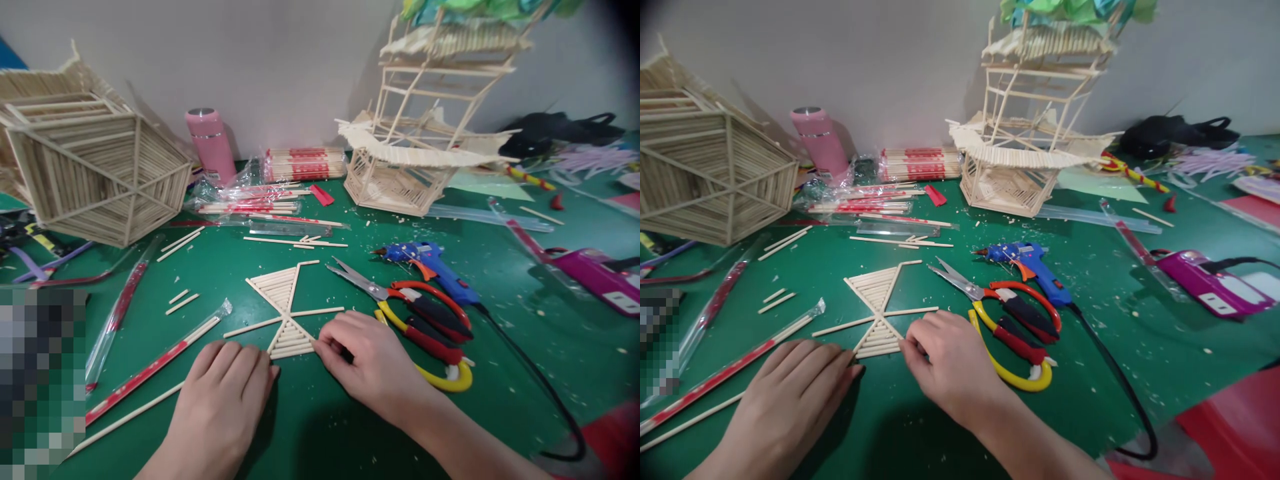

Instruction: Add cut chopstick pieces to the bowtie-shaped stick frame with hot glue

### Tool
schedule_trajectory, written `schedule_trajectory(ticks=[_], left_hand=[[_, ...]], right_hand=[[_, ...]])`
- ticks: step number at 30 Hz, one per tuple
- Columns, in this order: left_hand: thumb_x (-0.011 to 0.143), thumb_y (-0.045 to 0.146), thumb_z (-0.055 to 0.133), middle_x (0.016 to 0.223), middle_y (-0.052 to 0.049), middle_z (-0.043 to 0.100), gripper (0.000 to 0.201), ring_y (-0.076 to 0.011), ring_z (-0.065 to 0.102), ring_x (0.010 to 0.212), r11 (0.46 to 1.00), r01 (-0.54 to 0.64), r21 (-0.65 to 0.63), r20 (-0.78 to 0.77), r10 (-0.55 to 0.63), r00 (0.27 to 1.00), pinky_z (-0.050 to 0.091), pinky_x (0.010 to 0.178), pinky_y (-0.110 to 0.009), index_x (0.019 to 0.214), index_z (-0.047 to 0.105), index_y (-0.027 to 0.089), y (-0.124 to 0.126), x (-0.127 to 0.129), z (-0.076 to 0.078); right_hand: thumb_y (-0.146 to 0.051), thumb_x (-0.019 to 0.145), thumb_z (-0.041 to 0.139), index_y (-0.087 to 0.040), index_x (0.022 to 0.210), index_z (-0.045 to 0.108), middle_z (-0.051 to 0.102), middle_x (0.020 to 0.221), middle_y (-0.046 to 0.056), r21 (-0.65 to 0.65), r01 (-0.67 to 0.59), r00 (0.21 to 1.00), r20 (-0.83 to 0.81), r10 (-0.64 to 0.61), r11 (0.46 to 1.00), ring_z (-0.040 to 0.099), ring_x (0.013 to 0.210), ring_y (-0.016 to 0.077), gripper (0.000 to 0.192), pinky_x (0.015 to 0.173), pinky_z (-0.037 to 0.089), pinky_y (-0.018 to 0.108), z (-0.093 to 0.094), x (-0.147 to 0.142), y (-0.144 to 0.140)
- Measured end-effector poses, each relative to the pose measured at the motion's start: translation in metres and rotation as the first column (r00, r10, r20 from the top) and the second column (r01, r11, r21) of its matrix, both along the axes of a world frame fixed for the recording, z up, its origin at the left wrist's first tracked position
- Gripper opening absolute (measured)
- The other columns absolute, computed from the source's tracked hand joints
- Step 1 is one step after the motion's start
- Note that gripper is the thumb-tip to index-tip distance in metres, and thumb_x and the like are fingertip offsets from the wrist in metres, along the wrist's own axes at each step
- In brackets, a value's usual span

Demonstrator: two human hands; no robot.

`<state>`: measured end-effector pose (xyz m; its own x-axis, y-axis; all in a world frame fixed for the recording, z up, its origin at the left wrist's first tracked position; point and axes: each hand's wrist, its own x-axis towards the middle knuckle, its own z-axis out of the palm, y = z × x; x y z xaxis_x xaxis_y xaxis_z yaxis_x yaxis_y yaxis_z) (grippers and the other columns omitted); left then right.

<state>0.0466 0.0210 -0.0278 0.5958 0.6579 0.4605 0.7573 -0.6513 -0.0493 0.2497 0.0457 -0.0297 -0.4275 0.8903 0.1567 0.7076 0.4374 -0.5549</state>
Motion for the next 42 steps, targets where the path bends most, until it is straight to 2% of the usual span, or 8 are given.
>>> schedule_trajectory(ticks=[4,8,14,24,32,42], left_hand=[[0.088,0.016,0.044,0.066,-0.002,0.061,0.023,-0.0174,0.050,0.063,0.998,-0.042,-0.037,0.021,0.043,0.999,0.036,0.062,-0.031,0.072,0.061,0.016,-0.0018,-0.0018,-0.0014],[0.089,0.015,0.040,0.064,-0.002,0.060,0.027,-0.0163,0.050,0.060,0.998,-0.050,-0.026,0.037,0.051,0.998,0.037,0.059,-0.030,0.070,0.060,0.016,-0.0016,-0.0002,-0.0006],[0.087,0.010,0.039,0.062,-0.004,0.061,0.029,-0.0178,0.053,0.059,0.998,-0.058,0.008,-0.048,0.059,0.997,0.037,0.058,-0.031,0.070,0.061,0.015,0.0001,0.0018,0.0029],[0.084,0.003,0.035,0.063,-0.010,0.063,0.032,-0.0213,0.057,0.056,0.999,0.001,0.050,-0.145,0.006,0.989,0.041,0.053,-0.034,0.072,0.063,0.010,-0.0015,0.0056,0.0059],[0.084,0.004,0.034,0.070,-0.009,0.064,0.030,-0.0206,0.058,0.061,0.997,0.033,0.070,-0.215,-0.018,0.977,0.044,0.060,-0.037,0.079,0.063,0.009,-0.0032,-0.0001,0.0037],[0.085,0.002,0.030,0.073,-0.013,0.064,0.034,-0.0223,0.057,0.066,0.995,-0.022,0.092,-0.160,0.037,0.986,0.044,0.064,-0.041,0.080,0.063,0.006,-0.0080,0.0077,-0.0030]], right_hand=[[-0.019,0.084,0.047,-0.018,0.063,0.050,0.051,0.059,-0.001,-0.002,0.002,1.000,-0.003,-0.002,1.000,0.044,0.060,0.0129,0.021,0.055,0.029,0.026,0.0002,-0.0005,0.0001],[-0.018,0.084,0.046,-0.019,0.066,0.050,0.052,0.061,-0.001,-0.015,-0.002,1.000,-0.010,0.001,1.000,0.045,0.061,0.0132,0.019,0.056,0.031,0.026,0.0023,-0.0007,-0.0013],[-0.018,0.078,0.054,-0.019,0.072,0.051,0.053,0.068,0.000,-0.037,-0.008,1.000,0.002,0.008,0.999,0.047,0.066,0.0147,0.007,0.058,0.033,0.026,0.0062,0.0024,-0.0040],[-0.023,0.085,0.052,-0.018,0.074,0.058,0.058,0.068,0.001,-0.003,-0.042,0.999,-0.015,0.042,0.999,0.049,0.066,0.0149,0.013,0.060,0.035,0.027,-0.0002,0.0035,-0.0038],[-0.023,0.088,0.048,-0.018,0.076,0.059,0.058,0.069,0.002,0.025,-0.068,0.997,-0.030,0.068,0.997,0.049,0.067,0.0151,0.017,0.061,0.036,0.027,0.0008,0.0065,-0.0049],[-0.022,0.089,0.046,-0.017,0.076,0.059,0.058,0.070,0.003,0.025,-0.093,0.995,-0.034,0.094,0.995,0.049,0.068,0.0159,0.019,0.062,0.035,0.028,-0.0018,0.0074,-0.0047]])
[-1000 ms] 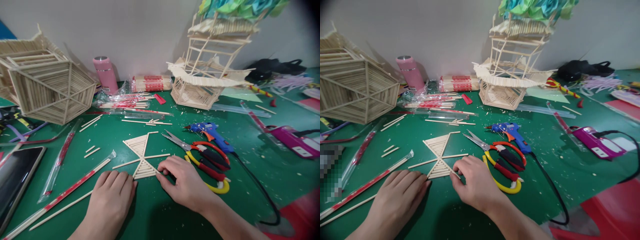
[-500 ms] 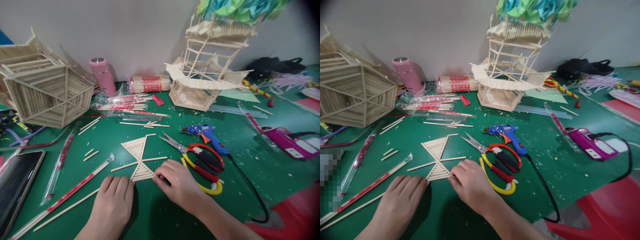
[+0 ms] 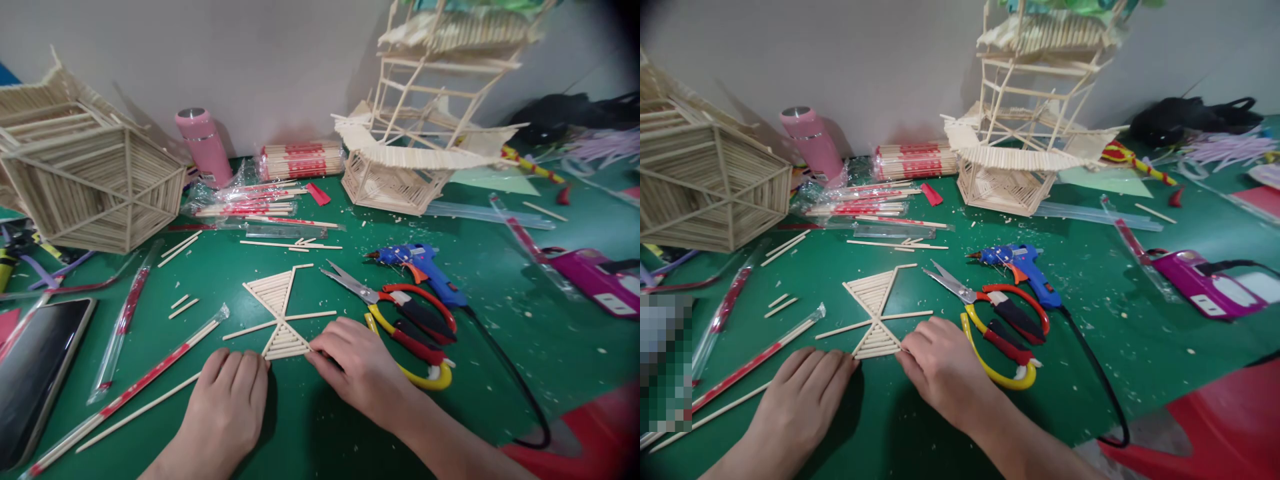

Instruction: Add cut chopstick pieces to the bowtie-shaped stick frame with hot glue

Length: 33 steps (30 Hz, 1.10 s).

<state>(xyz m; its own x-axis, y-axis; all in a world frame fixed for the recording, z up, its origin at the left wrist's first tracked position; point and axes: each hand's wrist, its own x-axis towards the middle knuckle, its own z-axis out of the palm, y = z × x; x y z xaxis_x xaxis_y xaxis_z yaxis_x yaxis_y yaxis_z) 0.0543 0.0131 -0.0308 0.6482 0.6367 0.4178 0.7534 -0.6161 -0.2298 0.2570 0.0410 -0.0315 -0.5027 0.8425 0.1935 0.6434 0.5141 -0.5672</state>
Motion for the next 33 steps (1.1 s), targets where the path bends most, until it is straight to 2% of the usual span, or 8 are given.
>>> schedule_trajectory(ticks=[5,11,18,24,30,33], left_hand=[[0.088,0.005,0.029,0.073,-0.012,0.064,0.035,-0.0211,0.057,0.066,1.000,-0.003,-0.006,-0.003,0.003,1.000,0.044,0.063,-0.039,0.081,0.063,0.007,0.001,-0.002,0.003],[0.084,0.007,0.044,0.072,-0.010,0.064,0.018,-0.0204,0.055,0.061,0.997,0.032,-0.066,-0.046,-0.035,0.998,0.043,0.058,-0.036,0.080,0.061,0.008,0.004,-0.008,0.006],[0.080,0.004,0.043,0.068,-0.009,0.060,0.019,-0.0205,0.054,0.057,0.994,0.051,-0.097,-0.220,-0.072,0.973,0.041,0.053,-0.034,0.079,0.061,0.009,0.006,-0.002,0.014],[0.074,0.000,0.042,0.055,-0.004,0.052,0.024,-0.0194,0.050,0.049,0.990,-0.004,-0.138,-0.375,-0.049,0.926,0.037,0.050,-0.033,0.065,0.059,0.013,0.009,0.011,0.024],[0.069,0.001,0.049,0.053,-0.005,0.051,0.021,-0.0210,0.048,0.051,0.981,-0.137,-0.137,-0.398,0.072,0.915,0.035,0.050,-0.035,0.056,0.059,0.015,0.004,0.026,0.026],[0.068,0.006,0.053,0.054,-0.005,0.052,0.016,-0.0205,0.047,0.052,0.975,-0.163,-0.153,-0.407,0.088,0.909,0.034,0.051,-0.034,0.057,0.061,0.016,0.003,0.028,0.026]], right_hand=[[-0.022,0.089,0.045,-0.017,0.076,0.059,0.057,0.070,0.003,0.001,0.002,1.000,0.005,-0.002,1.000,0.050,0.069,0.0158,0.020,0.062,0.035,0.028,-0.001,0.000,-0.001],[-0.022,0.089,0.044,-0.017,0.075,0.060,0.057,0.069,0.004,0.001,0.011,1.000,0.021,-0.011,1.000,0.049,0.068,0.0163,0.022,0.062,0.035,0.028,0.000,0.000,-0.001],[-0.023,0.090,0.042,-0.017,0.073,0.061,0.056,0.067,0.003,0.000,0.003,0.998,0.060,-0.003,1.000,0.047,0.067,0.0164,0.026,0.060,0.033,0.029,0.003,0.000,-0.001],[-0.023,0.091,0.042,-0.017,0.071,0.062,0.056,0.066,0.003,0.014,0.003,0.996,0.091,-0.005,1.000,0.045,0.066,0.0166,0.028,0.061,0.032,0.030,0.005,0.000,-0.002],[-0.022,0.091,0.042,-0.017,0.071,0.062,0.056,0.065,0.003,0.037,0.002,0.994,0.105,-0.006,0.999,0.046,0.064,0.0169,0.029,0.060,0.032,0.030,0.004,-0.001,-0.002],[-0.022,0.090,0.042,-0.016,0.072,0.063,0.056,0.065,0.003,0.051,-0.004,0.995,0.103,-0.001,0.999,0.046,0.064,0.0169,0.028,0.060,0.032,0.030,0.003,-0.001,-0.001]])
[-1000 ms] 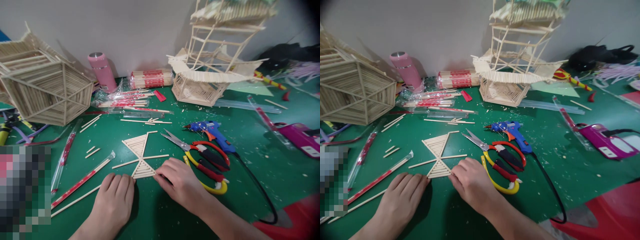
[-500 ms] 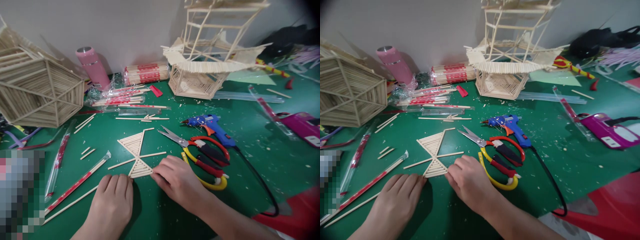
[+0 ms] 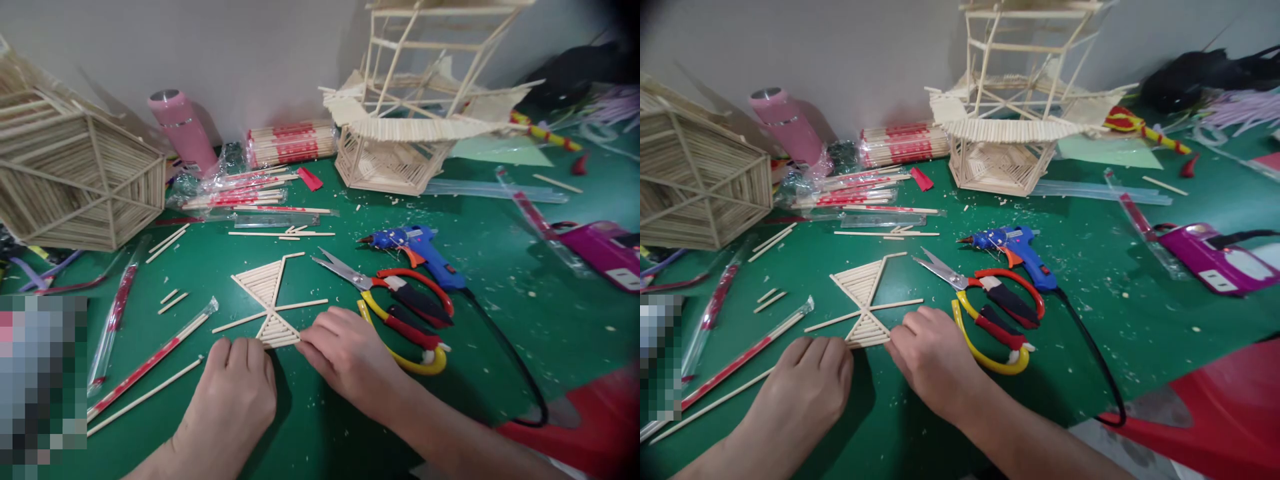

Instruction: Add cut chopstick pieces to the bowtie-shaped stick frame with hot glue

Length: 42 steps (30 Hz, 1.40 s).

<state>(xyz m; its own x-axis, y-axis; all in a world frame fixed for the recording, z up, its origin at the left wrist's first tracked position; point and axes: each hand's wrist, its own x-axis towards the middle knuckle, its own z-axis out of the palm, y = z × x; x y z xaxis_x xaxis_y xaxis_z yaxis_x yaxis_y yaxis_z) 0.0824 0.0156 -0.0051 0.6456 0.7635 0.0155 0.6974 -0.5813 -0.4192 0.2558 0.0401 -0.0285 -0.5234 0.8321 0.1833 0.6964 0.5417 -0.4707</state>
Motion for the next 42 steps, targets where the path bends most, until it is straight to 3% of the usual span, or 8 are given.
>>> schedule_trajectory(ticks=[7,13,20,26,33,42], left_hand=[[0.066,0.008,0.055,0.055,-0.005,0.052,0.013,-0.0202,0.046,0.053,1.000,0.003,0.011,-0.018,-0.003,1.000,0.032,0.050,-0.034,0.058,0.062,0.016,0.000,0.001,-0.001],[0.072,0.006,0.046,0.054,-0.006,0.051,0.023,-0.0196,0.046,0.053,0.999,0.012,0.047,0.009,-0.012,1.000,0.033,0.052,-0.034,0.056,0.060,0.015,0.000,0.000,-0.002],[0.079,0.002,0.037,0.059,-0.009,0.057,0.029,-0.0209,0.050,0.054,0.986,0.146,0.086,0.222,-0.161,0.962,0.038,0.052,-0.034,0.070,0.064,0.009,0.004,-0.020,-0.008],[0.080,0.000,0.039,0.067,-0.012,0.061,0.024,-0.0222,0.052,0.061,0.991,0.110,0.082,0.411,-0.134,0.902,0.040,0.055,-0.034,0.077,0.062,0.005,0.002,-0.028,-0.015],[0.083,0.005,0.043,0.070,-0.012,0.061,0.018,-0.0215,0.050,0.061,0.993,0.052,0.106,0.484,-0.097,0.870,0.040,0.056,-0.035,0.078,0.060,0.006,-0.002,-0.030,-0.027],[0.087,0.007,0.038,0.069,-0.011,0.061,0.025,-0.0206,0.050,0.062,0.993,0.048,0.108,0.530,-0.098,0.842,0.040,0.059,-0.034,0.078,0.061,0.007,-0.001,-0.031,-0.029]], right_hand=[[-0.023,0.090,0.043,-0.016,0.072,0.063,0.057,0.065,0.004,0.022,0.000,1.000,-0.014,0.000,1.000,0.047,0.065,0.0171,0.028,0.060,0.032,0.030,-0.003,0.000,0.000],[-0.023,0.091,0.043,-0.016,0.074,0.063,0.058,0.066,0.005,0.031,0.004,0.999,-0.035,-0.003,1.000,0.047,0.065,0.0173,0.027,0.059,0.032,0.030,-0.005,0.000,-0.002],[-0.023,0.091,0.044,-0.015,0.074,0.063,0.057,0.066,0.004,0.007,0.013,0.997,-0.077,-0.012,1.000,0.047,0.065,0.0167,0.026,0.059,0.033,0.029,-0.003,0.000,-0.001],[-0.023,0.090,0.046,-0.016,0.075,0.062,0.057,0.067,0.003,-0.023,0.018,0.992,-0.124,-0.021,1.000,0.047,0.066,0.0161,0.023,0.059,0.034,0.028,-0.006,0.001,-0.002],[-0.021,0.089,0.047,-0.017,0.079,0.062,0.057,0.068,0.003,-0.036,0.022,0.988,-0.152,-0.027,0.999,0.048,0.066,0.0156,0.019,0.059,0.034,0.028,-0.008,0.002,-0.004],[-0.019,0.088,0.048,-0.017,0.078,0.061,0.056,0.067,0.003,-0.028,0.027,0.985,-0.169,-0.032,0.999,0.047,0.064,0.0152,0.017,0.058,0.034,0.028,-0.010,0.001,-0.004]])
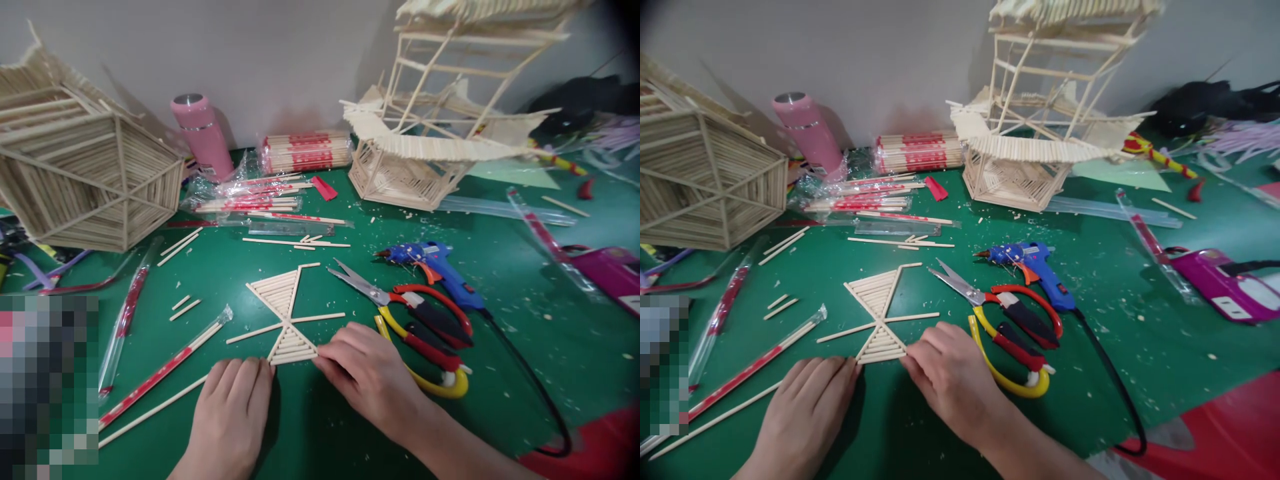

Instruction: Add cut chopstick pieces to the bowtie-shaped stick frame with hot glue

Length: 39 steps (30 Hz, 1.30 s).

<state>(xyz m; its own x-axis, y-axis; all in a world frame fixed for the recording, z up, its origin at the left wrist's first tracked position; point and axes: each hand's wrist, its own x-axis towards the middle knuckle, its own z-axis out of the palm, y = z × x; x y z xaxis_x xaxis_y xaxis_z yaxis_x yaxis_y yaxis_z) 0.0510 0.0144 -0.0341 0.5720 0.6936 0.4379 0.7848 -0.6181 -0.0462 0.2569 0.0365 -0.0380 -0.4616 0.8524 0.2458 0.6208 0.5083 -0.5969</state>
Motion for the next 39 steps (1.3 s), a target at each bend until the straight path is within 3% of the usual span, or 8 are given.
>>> schedule_trajectory(ticks=[17,30,39], left_hand=[[0.085,0.006,0.039,0.072,-0.010,0.061,0.023,-0.0208,0.052,0.064,0.999,0.016,-0.049,-0.005,-0.016,1.000,0.039,0.061,-0.034,0.080,0.062,0.007,0.000,-0.004,0.000],[0.085,0.005,0.039,0.068,-0.010,0.062,0.027,-0.0200,0.051,0.060,0.999,0.015,-0.040,0.030,-0.014,0.999,0.039,0.057,-0.033,0.073,0.063,0.007,0.002,0.000,0.003],[0.084,0.004,0.035,0.075,-0.011,0.062,0.027,-0.0210,0.054,0.067,0.999,0.043,-0.015,-0.078,-0.044,0.996,0.041,0.063,-0.035,0.084,0.062,0.006,-0.001,-0.004,0.002]], right_hand=[[-0.012,0.085,0.047,-0.016,0.079,0.061,0.056,0.068,0.003,-0.073,-0.004,1.000,0.003,0.004,0.997,0.048,0.065,0.0147,0.015,0.057,0.036,0.027,0.012,-0.002,0.002],[-0.011,0.085,0.046,-0.016,0.078,0.061,0.056,0.066,0.003,-0.008,0.026,1.000,-0.001,-0.026,1.000,0.048,0.063,0.0149,0.017,0.056,0.038,0.028,0.007,-0.004,-0.001],[-0.012,0.085,0.046,-0.017,0.079,0.061,0.056,0.067,0.003,-0.001,0.030,0.999,0.012,-0.030,1.000,0.049,0.063,0.0150,0.017,0.056,0.038,0.027,0.007,-0.004,-0.002]])
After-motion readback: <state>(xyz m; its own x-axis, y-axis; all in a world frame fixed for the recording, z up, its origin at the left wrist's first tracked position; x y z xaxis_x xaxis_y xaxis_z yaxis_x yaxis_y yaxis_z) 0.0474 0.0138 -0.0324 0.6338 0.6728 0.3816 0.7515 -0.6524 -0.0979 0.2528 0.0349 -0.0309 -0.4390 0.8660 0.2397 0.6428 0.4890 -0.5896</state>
